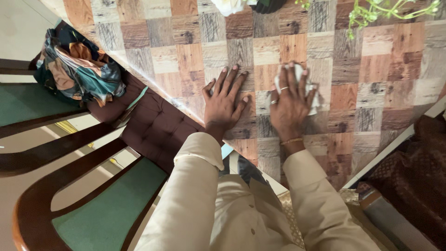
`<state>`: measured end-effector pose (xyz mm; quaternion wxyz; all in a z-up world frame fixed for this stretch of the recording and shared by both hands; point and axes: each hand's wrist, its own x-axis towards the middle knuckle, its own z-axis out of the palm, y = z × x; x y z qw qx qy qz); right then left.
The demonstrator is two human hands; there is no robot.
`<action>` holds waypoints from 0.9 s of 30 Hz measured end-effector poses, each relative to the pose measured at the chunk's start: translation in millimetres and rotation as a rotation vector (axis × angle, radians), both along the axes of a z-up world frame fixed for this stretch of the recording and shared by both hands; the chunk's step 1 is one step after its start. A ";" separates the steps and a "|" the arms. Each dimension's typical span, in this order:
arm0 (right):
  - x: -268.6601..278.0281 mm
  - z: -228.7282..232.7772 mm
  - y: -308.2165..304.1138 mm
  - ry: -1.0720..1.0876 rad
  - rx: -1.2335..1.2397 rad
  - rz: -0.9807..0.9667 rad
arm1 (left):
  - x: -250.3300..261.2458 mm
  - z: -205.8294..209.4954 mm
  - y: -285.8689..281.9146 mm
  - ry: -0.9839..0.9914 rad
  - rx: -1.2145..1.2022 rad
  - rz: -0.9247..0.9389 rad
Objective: The person wipes a flower vase and a tabletop with a cloth, then lifts a chair cushion to wipe down the chair seat and frame.
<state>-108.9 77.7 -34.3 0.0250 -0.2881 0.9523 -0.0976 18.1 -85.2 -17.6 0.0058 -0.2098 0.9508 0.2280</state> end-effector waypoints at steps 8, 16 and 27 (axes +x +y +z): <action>71.4 34.0 44.0 -0.219 -0.103 0.130 | -0.7 1.1 -1.0 0.014 -0.008 -0.005; 19.9 16.6 65.9 -0.002 0.010 -0.265 | -2.3 3.4 -0.7 0.033 0.053 0.005; 16.8 -4.7 -5.4 0.074 -0.105 -0.042 | 0.6 1.0 0.0 0.001 -0.002 -0.003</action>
